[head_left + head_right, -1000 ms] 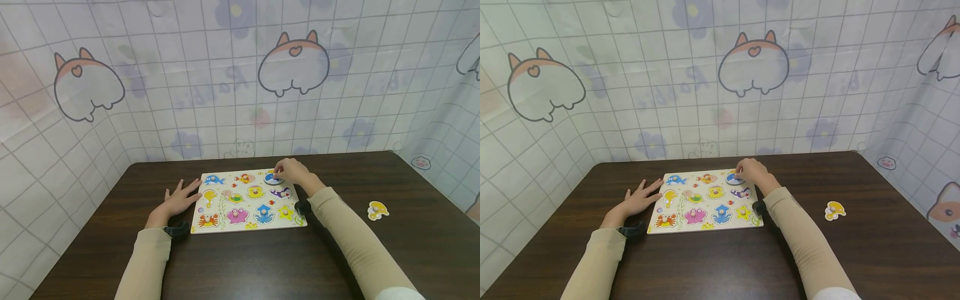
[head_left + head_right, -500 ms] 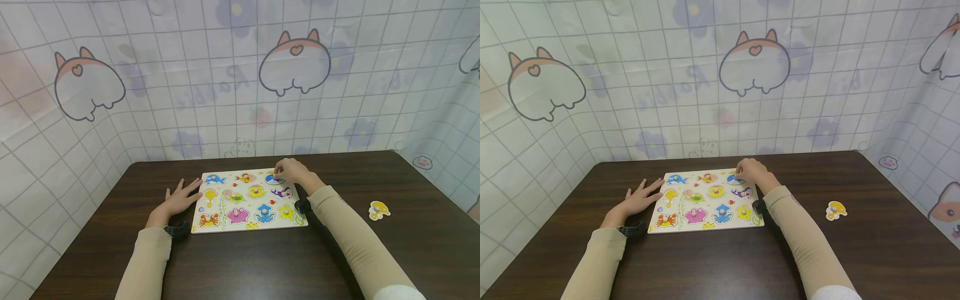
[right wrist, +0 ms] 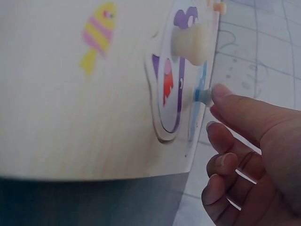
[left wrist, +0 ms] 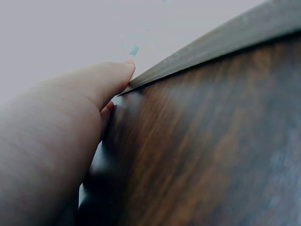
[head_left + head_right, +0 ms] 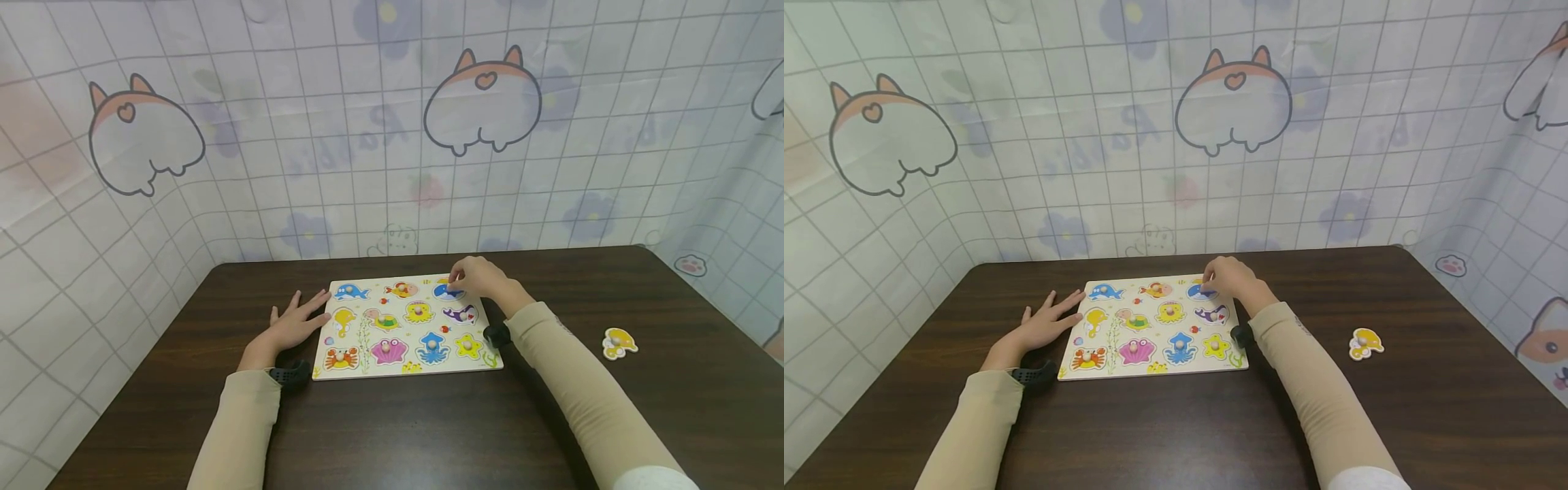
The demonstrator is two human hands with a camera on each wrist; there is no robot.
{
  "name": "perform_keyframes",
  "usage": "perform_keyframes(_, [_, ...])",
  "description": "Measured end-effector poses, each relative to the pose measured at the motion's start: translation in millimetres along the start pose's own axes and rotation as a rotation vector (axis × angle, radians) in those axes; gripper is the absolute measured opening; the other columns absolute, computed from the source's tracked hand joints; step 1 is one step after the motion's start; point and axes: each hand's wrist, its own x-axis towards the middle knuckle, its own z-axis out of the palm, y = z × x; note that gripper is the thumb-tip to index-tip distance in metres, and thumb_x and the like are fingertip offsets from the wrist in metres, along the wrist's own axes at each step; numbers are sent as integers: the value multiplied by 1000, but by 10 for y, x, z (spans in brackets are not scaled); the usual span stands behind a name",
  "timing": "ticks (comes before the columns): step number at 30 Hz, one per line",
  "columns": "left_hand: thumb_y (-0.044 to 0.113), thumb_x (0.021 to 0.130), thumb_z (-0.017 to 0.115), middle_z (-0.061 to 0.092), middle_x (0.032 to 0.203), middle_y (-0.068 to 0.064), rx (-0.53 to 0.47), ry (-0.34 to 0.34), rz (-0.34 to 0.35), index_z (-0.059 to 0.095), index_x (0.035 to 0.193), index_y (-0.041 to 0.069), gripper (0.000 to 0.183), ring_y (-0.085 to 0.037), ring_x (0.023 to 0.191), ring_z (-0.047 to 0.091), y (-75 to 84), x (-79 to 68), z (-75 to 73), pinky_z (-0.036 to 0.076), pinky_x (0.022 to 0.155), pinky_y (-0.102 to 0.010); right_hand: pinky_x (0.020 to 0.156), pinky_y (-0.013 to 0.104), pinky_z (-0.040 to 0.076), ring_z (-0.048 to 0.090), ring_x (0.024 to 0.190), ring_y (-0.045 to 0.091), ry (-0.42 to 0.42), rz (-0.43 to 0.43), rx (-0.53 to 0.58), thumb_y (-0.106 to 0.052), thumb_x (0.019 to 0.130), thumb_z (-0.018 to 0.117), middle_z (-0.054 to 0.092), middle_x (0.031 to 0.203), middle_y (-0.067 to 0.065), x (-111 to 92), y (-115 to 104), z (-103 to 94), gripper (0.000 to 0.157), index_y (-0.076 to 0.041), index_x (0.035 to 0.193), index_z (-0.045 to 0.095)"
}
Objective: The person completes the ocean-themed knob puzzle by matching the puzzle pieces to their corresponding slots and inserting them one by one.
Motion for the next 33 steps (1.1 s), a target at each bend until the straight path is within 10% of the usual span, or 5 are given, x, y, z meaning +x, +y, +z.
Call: perform_keyframes(33, [45, 109, 46, 13, 171, -11, 13, 17, 7, 24, 165, 16, 67, -44, 154, -10, 8, -2, 0, -19, 109, -74, 77, 39, 53, 58, 82, 21, 107, -209, 162, -16, 99, 70, 73, 101, 5, -696, 289, -313, 19, -2, 112, 75])
